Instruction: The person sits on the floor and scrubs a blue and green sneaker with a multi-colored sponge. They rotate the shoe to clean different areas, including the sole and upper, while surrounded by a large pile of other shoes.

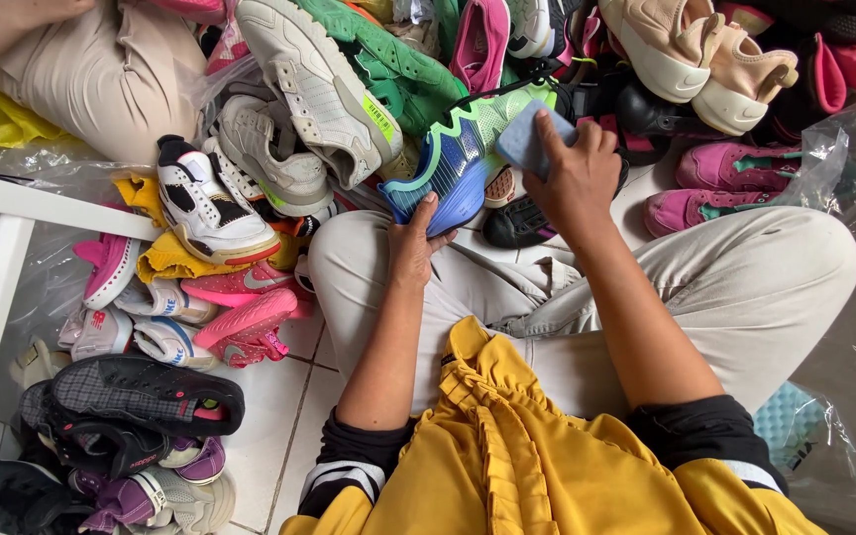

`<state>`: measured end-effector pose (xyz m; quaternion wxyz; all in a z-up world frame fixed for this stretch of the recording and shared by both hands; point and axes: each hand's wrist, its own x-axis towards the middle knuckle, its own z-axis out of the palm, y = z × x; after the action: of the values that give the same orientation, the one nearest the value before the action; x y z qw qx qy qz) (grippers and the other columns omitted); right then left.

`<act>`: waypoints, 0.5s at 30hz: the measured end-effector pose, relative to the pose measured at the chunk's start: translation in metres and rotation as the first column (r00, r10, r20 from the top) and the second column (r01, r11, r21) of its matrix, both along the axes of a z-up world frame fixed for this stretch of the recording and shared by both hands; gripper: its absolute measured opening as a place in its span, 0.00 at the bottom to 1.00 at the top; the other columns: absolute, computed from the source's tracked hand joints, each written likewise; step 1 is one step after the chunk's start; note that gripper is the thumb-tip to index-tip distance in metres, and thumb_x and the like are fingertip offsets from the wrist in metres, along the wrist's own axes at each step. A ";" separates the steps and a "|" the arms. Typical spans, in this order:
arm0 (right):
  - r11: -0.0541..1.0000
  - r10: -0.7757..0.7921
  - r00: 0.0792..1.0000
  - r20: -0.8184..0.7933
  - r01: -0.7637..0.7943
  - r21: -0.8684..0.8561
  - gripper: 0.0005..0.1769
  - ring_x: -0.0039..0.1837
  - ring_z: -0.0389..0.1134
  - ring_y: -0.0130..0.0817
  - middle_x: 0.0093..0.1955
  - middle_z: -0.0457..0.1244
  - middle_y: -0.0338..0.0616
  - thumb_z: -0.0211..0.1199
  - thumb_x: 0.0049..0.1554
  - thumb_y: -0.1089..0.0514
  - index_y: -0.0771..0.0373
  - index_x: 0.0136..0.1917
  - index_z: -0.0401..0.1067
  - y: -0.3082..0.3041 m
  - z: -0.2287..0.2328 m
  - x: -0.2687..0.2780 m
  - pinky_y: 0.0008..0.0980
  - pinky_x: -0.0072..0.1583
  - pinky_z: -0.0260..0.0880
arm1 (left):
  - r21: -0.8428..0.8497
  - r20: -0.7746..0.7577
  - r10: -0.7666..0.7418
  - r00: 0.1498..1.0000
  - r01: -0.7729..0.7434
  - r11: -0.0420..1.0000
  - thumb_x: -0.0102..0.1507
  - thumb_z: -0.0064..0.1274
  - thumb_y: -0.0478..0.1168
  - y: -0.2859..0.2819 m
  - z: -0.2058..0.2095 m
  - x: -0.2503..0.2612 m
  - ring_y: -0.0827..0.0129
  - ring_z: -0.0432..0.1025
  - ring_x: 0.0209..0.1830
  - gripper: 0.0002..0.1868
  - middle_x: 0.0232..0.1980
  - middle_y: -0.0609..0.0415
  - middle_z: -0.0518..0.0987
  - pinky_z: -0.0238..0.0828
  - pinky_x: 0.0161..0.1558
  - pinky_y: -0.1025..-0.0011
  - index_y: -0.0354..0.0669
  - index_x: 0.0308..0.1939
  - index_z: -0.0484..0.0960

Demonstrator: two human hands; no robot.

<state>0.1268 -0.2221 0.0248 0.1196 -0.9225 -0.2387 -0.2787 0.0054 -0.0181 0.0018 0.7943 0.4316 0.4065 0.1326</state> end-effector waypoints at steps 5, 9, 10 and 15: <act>0.994 -0.109 0.989 -0.101 0.106 -0.033 0.44 0.51 0.58 0.52 0.53 0.56 0.52 0.74 0.45 0.35 0.44 0.73 0.70 -0.009 -0.012 0.026 0.47 0.39 0.65 | 0.015 -0.027 -0.031 0.999 0.031 0.999 0.53 0.69 0.47 -0.002 0.012 -0.002 0.58 0.76 0.47 0.26 0.49 0.49 0.78 0.84 0.39 0.53 0.39 0.50 0.81; 0.982 -0.188 0.958 -0.217 0.180 -0.055 0.43 0.50 0.58 0.57 0.53 0.55 0.57 0.71 0.49 0.36 0.44 0.75 0.64 -0.015 -0.017 0.046 0.53 0.38 0.67 | -0.006 -0.060 -0.057 0.997 0.057 0.998 0.52 0.65 0.48 -0.003 0.018 -0.001 0.64 0.76 0.58 0.27 0.56 0.47 0.83 0.83 0.39 0.60 0.37 0.50 0.83; 0.982 -0.190 0.959 -0.210 0.183 -0.054 0.43 0.50 0.58 0.57 0.53 0.55 0.57 0.71 0.49 0.36 0.44 0.75 0.64 -0.015 -0.016 0.048 0.53 0.38 0.67 | -0.005 -0.053 -0.059 0.997 0.059 0.998 0.52 0.65 0.48 -0.003 0.018 -0.002 0.64 0.76 0.58 0.27 0.56 0.47 0.83 0.83 0.39 0.60 0.37 0.50 0.83; 0.980 -0.194 0.963 -0.189 0.198 0.001 0.43 0.54 0.57 0.50 0.52 0.55 0.50 0.74 0.47 0.41 0.49 0.74 0.69 -0.020 -0.021 0.062 0.44 0.42 0.67 | 0.030 -0.007 -0.024 1.000 0.024 0.999 0.55 0.72 0.45 0.001 -0.011 0.000 0.54 0.76 0.44 0.28 0.47 0.46 0.73 0.85 0.39 0.48 0.35 0.52 0.78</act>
<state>0.1892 -0.2419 0.0034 0.1226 -0.9626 -0.1312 -0.2029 0.0056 -0.0166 -0.0095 0.7878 0.4489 0.4019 0.1278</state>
